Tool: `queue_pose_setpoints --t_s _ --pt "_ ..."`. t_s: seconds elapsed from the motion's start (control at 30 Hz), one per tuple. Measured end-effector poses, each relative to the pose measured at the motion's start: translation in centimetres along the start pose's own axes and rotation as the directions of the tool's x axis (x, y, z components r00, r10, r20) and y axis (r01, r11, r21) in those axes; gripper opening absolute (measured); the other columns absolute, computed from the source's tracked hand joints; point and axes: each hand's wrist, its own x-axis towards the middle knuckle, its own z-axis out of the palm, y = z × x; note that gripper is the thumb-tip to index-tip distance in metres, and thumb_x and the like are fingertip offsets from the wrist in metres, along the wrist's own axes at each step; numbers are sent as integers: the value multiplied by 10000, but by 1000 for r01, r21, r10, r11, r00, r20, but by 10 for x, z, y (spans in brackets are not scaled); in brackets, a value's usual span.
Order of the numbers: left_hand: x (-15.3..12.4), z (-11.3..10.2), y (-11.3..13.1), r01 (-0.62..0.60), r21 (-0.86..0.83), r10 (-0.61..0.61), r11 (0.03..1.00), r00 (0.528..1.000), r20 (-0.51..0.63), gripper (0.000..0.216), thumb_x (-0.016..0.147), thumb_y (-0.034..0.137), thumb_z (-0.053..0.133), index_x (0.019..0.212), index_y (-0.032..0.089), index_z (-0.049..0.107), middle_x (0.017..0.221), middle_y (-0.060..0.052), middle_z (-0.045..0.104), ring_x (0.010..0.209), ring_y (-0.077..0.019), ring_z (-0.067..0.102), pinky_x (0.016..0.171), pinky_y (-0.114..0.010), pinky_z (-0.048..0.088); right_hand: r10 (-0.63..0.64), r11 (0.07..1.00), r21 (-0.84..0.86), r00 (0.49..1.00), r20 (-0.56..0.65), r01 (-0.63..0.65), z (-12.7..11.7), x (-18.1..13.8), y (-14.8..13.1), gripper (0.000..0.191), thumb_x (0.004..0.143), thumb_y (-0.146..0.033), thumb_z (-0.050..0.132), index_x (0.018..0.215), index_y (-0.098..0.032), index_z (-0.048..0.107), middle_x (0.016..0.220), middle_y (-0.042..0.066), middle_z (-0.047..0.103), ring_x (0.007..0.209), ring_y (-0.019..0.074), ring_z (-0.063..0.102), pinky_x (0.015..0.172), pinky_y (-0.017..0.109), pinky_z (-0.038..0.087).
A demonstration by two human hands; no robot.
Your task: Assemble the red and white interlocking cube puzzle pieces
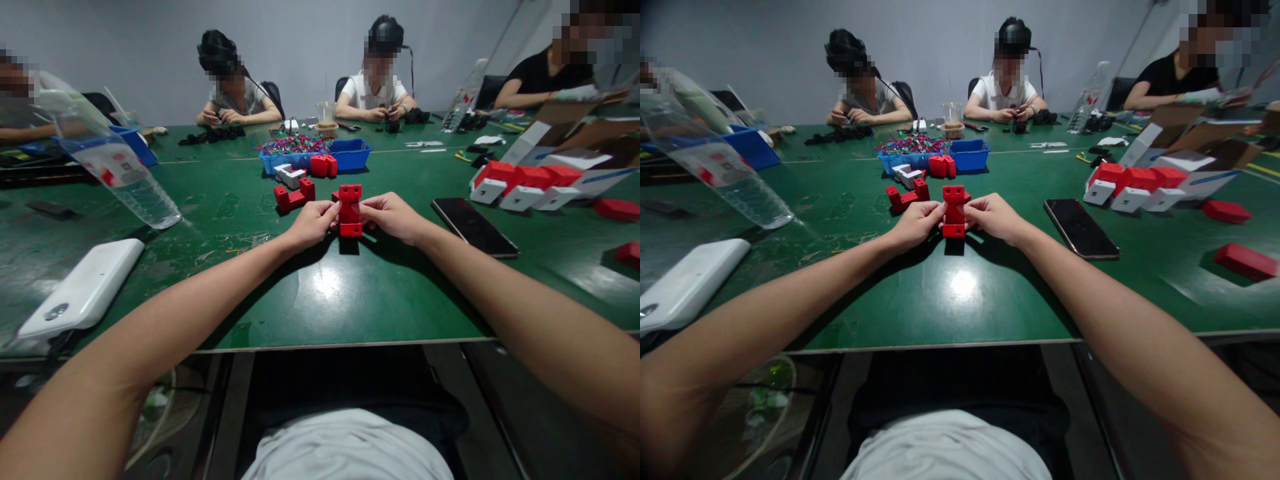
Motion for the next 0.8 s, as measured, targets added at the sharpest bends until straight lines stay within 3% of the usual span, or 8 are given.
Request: queue_pose_setpoints --t_s 0.17,0.47,0.8 --pt "-1 -1 1 12 -24 -11 1000 1000 3 330 957 336 546 728 118 639 635 12 572 569 -69 490 572 -194 374 -4 1000 -15 1000 2 4 -1 1 2 504 613 -645 817 746 -159 798 673 61 735 571 119 577 526 222 370" --pt "-1 -4 -1 14 -70 -12 997 1000 27 405 881 490 632 734 117 689 660 -9 648 603 -89 546 604 -210 411 -24 999 -44 1000 20 25 -4 2 7 488 683 -628 782 798 -154 800 703 72 744 595 128 600 532 222 390" --pt "-1 -3 2 87 -71 -86 994 996 17 375 916 397 606 663 132 690 616 -1 632 550 -82 509 584 -227 375 -45 997 -65 999 30 47 -5 2 7 463 700 -625 773 765 -167 793 685 58 729 575 132 572 535 251 389"
